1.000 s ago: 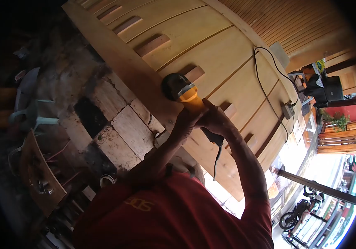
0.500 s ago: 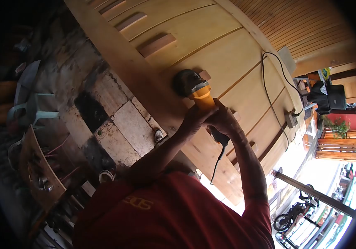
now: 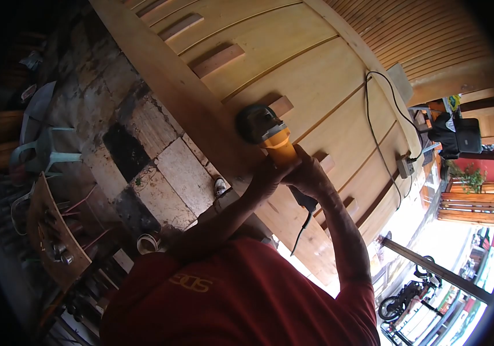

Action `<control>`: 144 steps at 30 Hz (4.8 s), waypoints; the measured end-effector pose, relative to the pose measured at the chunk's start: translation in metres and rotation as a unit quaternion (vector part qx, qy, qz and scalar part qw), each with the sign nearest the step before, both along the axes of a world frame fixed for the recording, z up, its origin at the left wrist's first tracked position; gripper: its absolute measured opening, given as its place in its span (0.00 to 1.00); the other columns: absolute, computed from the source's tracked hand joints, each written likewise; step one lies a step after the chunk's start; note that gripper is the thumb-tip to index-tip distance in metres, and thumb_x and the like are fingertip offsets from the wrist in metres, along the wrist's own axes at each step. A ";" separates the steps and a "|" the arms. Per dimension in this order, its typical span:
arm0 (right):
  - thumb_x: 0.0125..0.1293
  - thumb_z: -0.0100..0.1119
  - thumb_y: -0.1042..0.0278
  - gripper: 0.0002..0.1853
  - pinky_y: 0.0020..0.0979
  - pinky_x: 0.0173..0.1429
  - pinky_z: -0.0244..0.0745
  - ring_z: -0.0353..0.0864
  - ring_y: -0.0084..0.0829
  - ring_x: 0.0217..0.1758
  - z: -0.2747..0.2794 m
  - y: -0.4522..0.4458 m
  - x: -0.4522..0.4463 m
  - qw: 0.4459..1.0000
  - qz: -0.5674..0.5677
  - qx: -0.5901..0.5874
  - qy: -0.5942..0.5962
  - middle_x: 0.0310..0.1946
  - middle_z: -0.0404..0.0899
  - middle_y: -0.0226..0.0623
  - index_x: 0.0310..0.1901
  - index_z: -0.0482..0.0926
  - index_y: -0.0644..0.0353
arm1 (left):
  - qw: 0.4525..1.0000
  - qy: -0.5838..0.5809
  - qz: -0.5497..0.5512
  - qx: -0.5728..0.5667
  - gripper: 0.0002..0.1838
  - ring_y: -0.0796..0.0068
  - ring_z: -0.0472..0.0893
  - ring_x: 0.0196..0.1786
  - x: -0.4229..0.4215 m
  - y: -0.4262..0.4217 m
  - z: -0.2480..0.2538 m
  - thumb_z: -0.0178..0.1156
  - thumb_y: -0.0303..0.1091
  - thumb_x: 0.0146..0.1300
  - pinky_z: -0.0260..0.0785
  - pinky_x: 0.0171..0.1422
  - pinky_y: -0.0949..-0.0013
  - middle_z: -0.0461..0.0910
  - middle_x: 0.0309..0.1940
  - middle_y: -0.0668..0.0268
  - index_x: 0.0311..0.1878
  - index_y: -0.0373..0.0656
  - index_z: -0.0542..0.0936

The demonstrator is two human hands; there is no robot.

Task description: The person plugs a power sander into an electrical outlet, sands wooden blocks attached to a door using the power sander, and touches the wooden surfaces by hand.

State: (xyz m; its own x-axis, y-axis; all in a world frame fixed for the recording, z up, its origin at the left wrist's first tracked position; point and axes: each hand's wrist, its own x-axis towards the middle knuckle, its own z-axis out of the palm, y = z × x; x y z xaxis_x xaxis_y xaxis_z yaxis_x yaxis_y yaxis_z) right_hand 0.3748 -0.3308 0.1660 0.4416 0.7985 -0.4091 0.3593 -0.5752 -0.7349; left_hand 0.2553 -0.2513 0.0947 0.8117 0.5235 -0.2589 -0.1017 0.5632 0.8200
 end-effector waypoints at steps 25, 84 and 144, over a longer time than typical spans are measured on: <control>0.50 0.85 0.55 0.38 0.43 0.58 0.84 0.90 0.45 0.53 0.007 0.007 0.001 0.999 0.048 -0.011 -0.017 0.47 0.89 0.46 0.61 0.77 0.58 | 0.999 0.032 0.030 -0.011 0.31 0.74 0.83 0.54 -0.008 -0.005 0.008 0.75 0.49 0.67 0.76 0.58 0.69 0.84 0.50 0.62 0.61 0.34 0.78; 0.50 0.85 0.56 0.41 0.43 0.59 0.84 0.90 0.47 0.54 0.012 -0.004 0.004 0.999 0.038 -0.024 0.000 0.48 0.89 0.48 0.64 0.75 0.58 | 0.994 0.095 -0.051 0.003 0.34 0.70 0.83 0.57 -0.008 -0.009 0.001 0.74 0.48 0.68 0.74 0.61 0.65 0.84 0.53 0.56 0.65 0.30 0.76; 0.49 0.87 0.56 0.41 0.39 0.59 0.84 0.89 0.34 0.54 0.005 0.004 0.014 1.000 0.022 -0.018 0.007 0.49 0.89 0.42 0.63 0.77 0.58 | 0.999 0.022 0.027 0.040 0.31 0.70 0.85 0.53 0.011 -0.002 -0.006 0.72 0.49 0.68 0.77 0.57 0.65 0.85 0.50 0.58 0.62 0.32 0.77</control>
